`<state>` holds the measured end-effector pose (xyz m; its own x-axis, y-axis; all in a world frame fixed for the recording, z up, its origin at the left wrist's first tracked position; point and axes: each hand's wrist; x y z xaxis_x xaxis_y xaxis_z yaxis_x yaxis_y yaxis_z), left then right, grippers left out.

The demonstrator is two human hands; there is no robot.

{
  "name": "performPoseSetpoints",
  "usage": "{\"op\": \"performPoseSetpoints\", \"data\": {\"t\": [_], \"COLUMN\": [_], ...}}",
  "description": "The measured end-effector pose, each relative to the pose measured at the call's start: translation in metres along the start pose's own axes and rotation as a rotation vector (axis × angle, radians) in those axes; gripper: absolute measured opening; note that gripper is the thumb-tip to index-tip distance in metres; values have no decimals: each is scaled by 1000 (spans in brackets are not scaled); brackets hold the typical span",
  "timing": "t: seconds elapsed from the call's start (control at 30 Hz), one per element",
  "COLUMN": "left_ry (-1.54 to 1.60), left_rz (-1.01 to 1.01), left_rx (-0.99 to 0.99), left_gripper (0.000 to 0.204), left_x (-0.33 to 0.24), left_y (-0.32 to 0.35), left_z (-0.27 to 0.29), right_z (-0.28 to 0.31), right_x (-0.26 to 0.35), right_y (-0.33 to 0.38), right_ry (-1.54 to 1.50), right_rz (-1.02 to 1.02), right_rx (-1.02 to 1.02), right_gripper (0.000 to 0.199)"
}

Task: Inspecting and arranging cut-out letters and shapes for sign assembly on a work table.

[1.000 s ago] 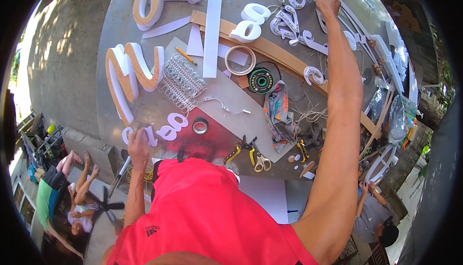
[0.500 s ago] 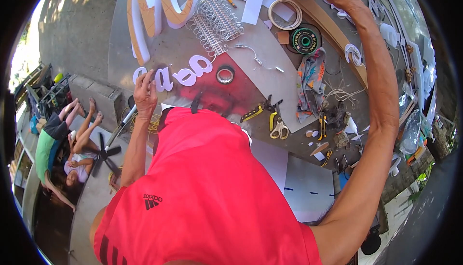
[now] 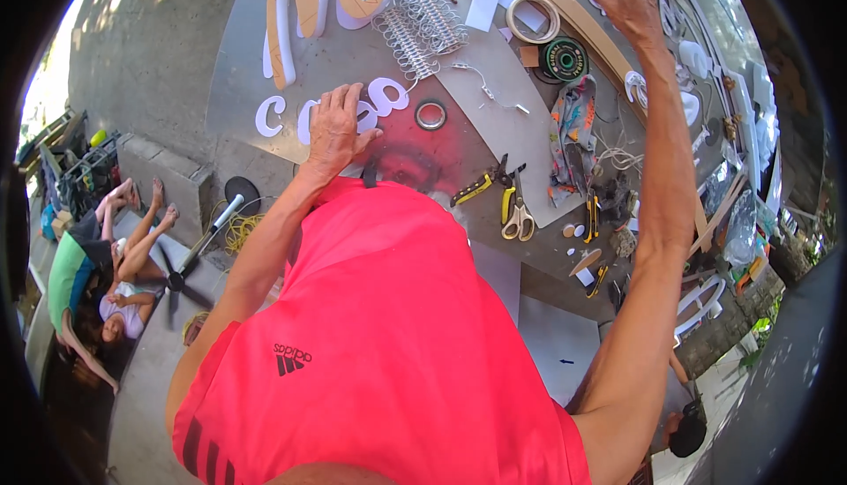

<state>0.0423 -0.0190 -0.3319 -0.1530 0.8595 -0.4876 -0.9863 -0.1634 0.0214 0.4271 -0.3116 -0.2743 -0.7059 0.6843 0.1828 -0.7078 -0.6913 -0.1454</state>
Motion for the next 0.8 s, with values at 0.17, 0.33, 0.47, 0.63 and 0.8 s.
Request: {"op": "performPoseSetpoints", "data": {"t": [0.17,0.33,0.47,0.63,0.8], "left_ry": [-97,45,669,1161,1476], "left_rz": [84,180,295,455,388], "left_rx": [106,252,164,400,721], "left_gripper": [84,57,34,31,33], "left_x": [13,26,24,-7,-9], "left_y": [7,12,20,10,-3], "left_z": [-23,-35,-29,25,47], "right_z": [12,25,25,30,62], "right_x": [74,160,205,244,254], "right_y": [75,147,179,192,188], "right_ry": [-227,-241,-171,-350,-369], "right_rz": [-295,-437,-439,-382,25], "right_rx": [-220,-211,-213,-198,-9], "right_gripper": [61,62,59,57,60]}}
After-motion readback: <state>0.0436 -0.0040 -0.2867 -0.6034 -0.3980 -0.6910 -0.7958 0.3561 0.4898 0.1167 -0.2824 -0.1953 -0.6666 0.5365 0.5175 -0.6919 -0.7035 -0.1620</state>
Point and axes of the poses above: each hand's wrist, its own y-axis away from the middle knuckle, its own z-axis out of the back of the hand, x = y × z, and after that the axes turned 2 degrees about y, right-handed
